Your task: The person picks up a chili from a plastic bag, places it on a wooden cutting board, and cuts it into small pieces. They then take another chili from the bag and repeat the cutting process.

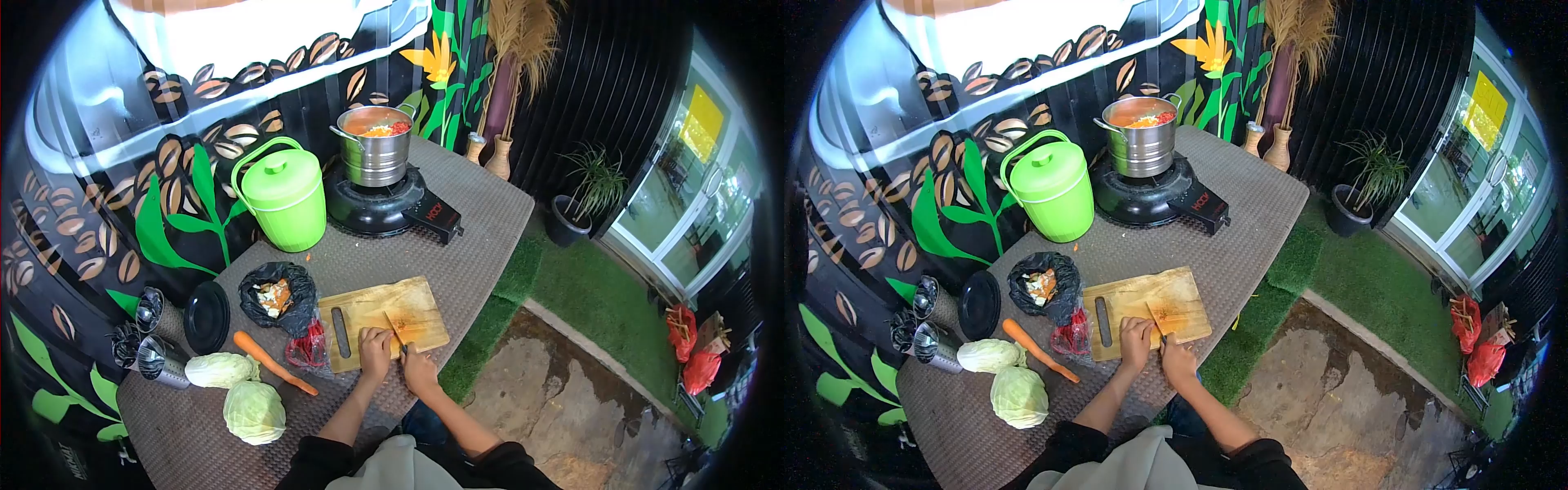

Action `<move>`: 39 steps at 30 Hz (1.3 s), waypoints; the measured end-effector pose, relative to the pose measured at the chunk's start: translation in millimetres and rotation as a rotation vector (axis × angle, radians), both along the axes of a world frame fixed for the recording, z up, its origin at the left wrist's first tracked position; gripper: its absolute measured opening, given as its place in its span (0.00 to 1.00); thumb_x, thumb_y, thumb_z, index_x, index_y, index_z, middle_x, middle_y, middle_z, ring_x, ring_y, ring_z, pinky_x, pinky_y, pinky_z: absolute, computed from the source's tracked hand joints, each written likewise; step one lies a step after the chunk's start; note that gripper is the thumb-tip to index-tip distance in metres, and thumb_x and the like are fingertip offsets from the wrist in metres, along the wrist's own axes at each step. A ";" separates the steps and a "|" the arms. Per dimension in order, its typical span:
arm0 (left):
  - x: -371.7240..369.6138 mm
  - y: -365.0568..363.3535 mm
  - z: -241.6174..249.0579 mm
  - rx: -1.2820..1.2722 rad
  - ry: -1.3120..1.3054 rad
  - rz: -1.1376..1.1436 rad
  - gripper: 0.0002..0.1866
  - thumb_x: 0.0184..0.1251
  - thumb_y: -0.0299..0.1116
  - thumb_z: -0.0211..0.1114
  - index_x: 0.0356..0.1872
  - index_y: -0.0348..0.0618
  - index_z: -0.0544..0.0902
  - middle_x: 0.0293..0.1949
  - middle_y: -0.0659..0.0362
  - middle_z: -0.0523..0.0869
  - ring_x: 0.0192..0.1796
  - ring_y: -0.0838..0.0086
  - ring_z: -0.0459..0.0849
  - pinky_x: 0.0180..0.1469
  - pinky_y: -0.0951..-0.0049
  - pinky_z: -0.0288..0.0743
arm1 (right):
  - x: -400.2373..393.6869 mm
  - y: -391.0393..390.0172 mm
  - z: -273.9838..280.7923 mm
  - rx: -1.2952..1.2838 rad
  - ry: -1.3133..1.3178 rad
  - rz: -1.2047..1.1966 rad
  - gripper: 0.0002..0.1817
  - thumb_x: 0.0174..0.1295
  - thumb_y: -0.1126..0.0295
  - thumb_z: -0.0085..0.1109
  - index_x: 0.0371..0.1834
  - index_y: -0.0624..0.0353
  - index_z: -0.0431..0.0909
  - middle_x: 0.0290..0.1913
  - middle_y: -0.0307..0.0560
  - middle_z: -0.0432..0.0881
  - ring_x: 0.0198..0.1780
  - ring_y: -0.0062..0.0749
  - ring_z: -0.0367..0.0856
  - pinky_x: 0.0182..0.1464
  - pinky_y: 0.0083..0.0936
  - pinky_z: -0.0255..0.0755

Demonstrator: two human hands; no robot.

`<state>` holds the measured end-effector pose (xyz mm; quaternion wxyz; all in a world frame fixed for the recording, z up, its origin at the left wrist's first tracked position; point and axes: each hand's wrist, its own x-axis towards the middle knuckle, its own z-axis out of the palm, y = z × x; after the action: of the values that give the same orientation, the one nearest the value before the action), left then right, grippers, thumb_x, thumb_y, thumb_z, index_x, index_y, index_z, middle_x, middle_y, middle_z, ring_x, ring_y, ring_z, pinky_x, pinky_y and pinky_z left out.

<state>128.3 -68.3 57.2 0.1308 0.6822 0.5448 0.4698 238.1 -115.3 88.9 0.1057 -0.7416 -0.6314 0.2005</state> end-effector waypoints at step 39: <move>-3.1 -0.6 -1.1 0.012 0.016 -0.010 0.04 0.56 0.25 0.66 0.31 0.37 0.85 0.33 0.54 0.81 0.44 0.59 0.75 0.49 0.61 0.69 | 5.3 7.8 -7.0 0.088 -0.038 0.083 0.15 0.68 0.58 0.47 0.42 0.61 0.67 0.29 0.62 0.83 0.34 0.56 0.85 0.36 0.46 0.79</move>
<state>125.2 -68.8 56.0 0.1248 0.6893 0.5396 0.4670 243.4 -107.5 81.9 0.1175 -0.7129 -0.6719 0.1626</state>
